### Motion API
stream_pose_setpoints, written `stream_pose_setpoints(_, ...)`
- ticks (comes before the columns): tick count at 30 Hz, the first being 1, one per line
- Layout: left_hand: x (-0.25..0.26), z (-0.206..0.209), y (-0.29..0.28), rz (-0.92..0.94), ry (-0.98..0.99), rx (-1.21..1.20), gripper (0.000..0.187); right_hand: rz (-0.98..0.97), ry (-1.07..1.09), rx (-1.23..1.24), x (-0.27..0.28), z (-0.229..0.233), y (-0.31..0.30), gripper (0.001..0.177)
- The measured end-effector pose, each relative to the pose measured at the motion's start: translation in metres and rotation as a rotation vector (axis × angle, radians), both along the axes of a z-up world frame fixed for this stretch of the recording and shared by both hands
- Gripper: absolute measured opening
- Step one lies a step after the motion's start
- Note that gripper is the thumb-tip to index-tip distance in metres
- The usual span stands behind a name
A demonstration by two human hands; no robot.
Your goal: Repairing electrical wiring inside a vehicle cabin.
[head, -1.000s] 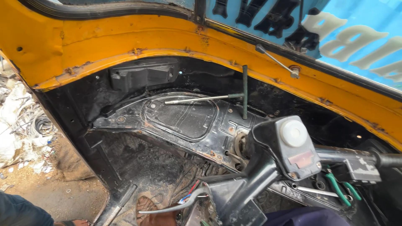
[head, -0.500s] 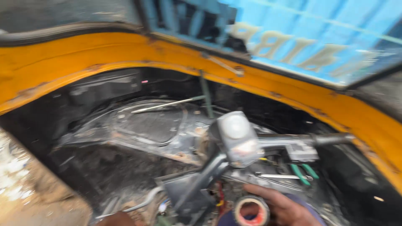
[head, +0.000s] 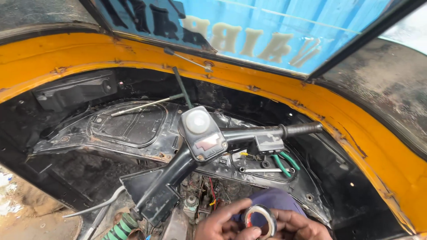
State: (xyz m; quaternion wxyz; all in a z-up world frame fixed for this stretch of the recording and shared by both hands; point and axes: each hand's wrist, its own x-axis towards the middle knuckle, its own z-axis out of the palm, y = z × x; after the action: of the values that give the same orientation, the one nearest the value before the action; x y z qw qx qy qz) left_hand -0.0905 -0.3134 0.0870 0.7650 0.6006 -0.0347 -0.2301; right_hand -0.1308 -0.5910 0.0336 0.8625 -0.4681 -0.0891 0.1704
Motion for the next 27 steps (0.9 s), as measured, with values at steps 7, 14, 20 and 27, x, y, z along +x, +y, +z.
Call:
stream_pose_setpoints(7,0.001,-0.044,0.018,-0.062,-0.745,-0.038,0.032,-0.102,0.204,-0.333,0.001,0.021,0.015,0.057)
stream_pose_setpoints(14,-0.019,-0.022,0.013,-0.027,-0.546,0.24,0.023,-0.205,0.239,-0.386,-0.003,0.058,0.057,0.056)
stream_pose_setpoints(20,-0.02,-0.018,0.023,0.011,-0.719,0.236,0.015,-0.218,0.251,-0.435,-0.002,0.056,0.058,0.044)
stream_pose_setpoints(27,-0.026,-0.003,0.024,0.037,-1.075,0.505,0.022,-0.317,0.516,-0.232,0.004,0.064,0.066,0.042)
